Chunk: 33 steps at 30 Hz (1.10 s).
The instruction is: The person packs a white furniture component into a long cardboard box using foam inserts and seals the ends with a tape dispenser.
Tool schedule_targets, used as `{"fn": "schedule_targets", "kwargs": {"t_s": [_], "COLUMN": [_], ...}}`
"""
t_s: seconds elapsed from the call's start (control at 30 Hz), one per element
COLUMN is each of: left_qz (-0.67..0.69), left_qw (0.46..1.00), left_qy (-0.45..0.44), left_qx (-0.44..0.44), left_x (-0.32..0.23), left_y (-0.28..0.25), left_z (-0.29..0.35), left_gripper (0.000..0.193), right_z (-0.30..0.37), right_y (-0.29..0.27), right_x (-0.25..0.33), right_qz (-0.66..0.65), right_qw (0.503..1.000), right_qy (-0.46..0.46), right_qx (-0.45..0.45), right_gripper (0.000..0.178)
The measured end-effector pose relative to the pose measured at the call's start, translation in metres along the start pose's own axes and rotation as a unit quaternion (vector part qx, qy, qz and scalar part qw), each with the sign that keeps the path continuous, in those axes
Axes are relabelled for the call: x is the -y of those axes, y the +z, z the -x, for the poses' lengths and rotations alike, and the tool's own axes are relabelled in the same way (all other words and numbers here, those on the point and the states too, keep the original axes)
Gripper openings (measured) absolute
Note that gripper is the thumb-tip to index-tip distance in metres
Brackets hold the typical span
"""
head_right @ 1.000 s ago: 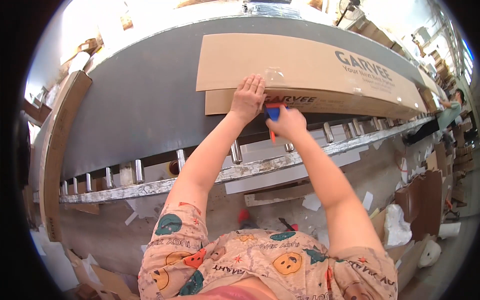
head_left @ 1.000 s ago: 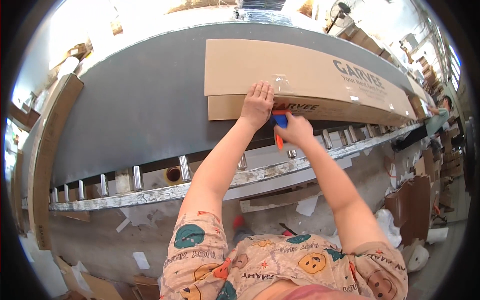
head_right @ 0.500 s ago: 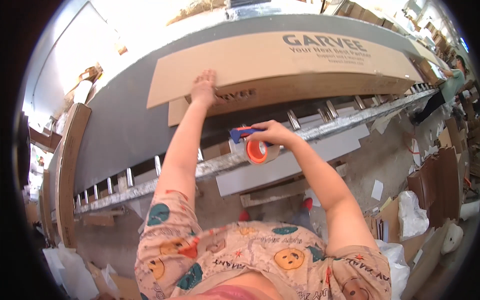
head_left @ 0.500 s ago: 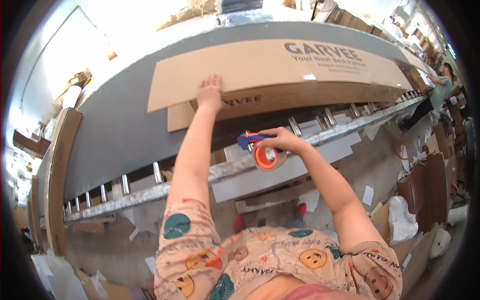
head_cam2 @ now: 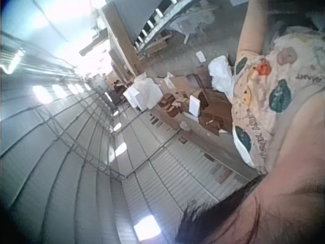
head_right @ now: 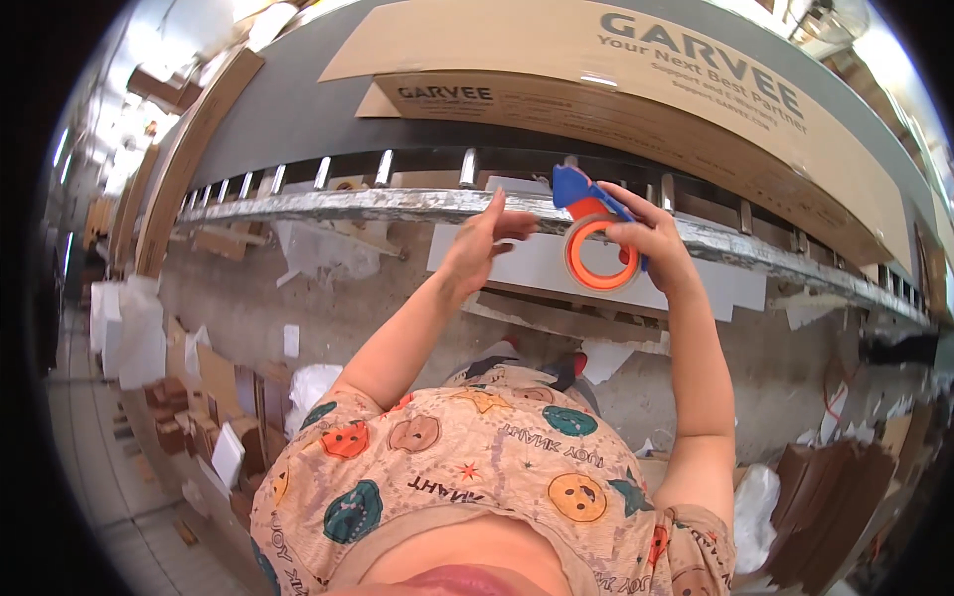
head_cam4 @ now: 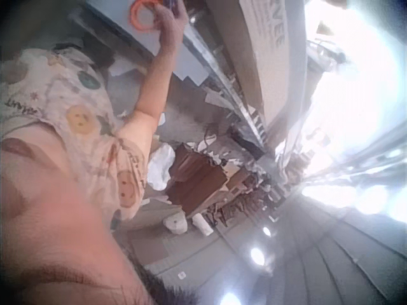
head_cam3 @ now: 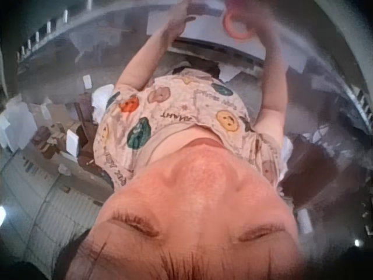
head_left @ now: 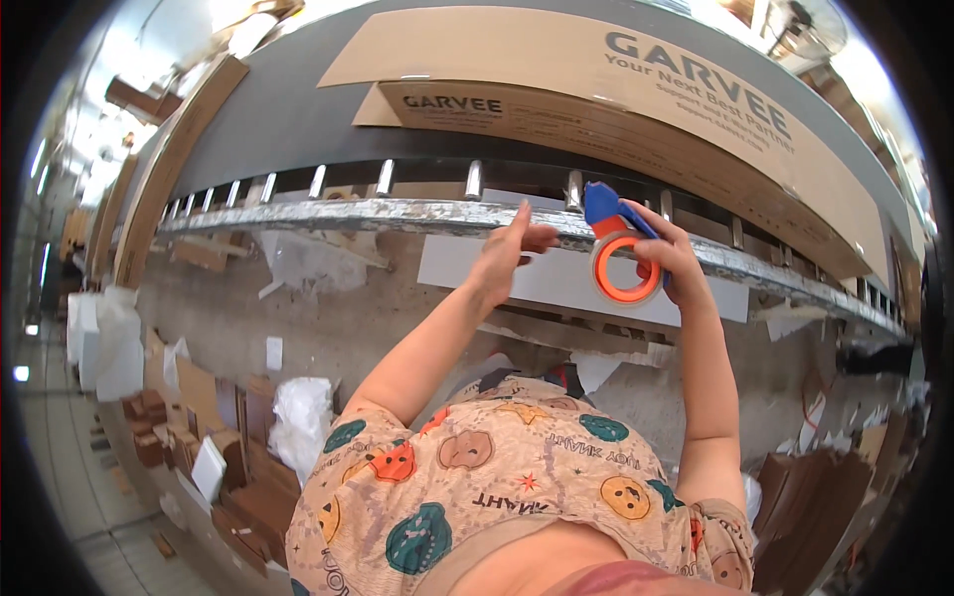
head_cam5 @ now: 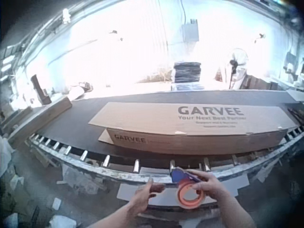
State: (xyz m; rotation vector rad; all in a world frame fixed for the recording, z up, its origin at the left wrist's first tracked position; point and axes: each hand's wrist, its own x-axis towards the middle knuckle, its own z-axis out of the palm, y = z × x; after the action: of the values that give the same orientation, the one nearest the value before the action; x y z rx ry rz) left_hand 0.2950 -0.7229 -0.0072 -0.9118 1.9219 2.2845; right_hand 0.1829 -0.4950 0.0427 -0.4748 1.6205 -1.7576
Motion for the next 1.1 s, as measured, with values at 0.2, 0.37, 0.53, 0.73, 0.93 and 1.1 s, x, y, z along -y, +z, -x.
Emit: {"fn": "schedule_targets", "kwargs": {"t_s": [0.2, 0.37, 0.53, 0.73, 0.93, 1.1], "left_qz": [0.187, 0.206, 0.062, -0.212, -0.334, -0.238], "left_qw": [0.979, 0.978, 0.938, 0.736, 0.688, 0.725], "left_qy": [-0.064, 0.04, 0.282, 0.451, 0.324, 0.307], "left_qx": [0.046, 0.009, -0.191, -0.458, -0.556, -0.568], "left_x": [-0.028, -0.025, -0.032, -0.097, -0.092, -0.093], "left_y": [0.004, -0.012, -0.071, -0.193, -0.245, -0.255], "left_z": [0.009, -0.003, -0.066, -0.179, -0.25, -0.25], "left_gripper": [0.046, 0.026, 0.022, 0.02, 0.027, 0.052], "right_z": [-0.002, -0.025, -0.048, -0.151, -0.246, -0.26], "right_y": [0.037, 0.055, 0.053, 0.105, 0.162, 0.173], "right_x": [0.014, 0.032, 0.058, 0.091, 0.087, 0.083], "right_qz": [0.398, 0.541, 0.666, 0.708, 0.785, 0.804], "right_qw": [0.872, 0.769, 0.664, 0.596, 0.552, 0.538], "right_qy": [-0.283, -0.336, -0.336, -0.377, -0.27, -0.241], "right_qx": [0.021, 0.059, 0.057, 0.045, 0.081, 0.086], "right_gripper": [0.062, 0.069, 0.073, 0.066, 0.061, 0.059]}}
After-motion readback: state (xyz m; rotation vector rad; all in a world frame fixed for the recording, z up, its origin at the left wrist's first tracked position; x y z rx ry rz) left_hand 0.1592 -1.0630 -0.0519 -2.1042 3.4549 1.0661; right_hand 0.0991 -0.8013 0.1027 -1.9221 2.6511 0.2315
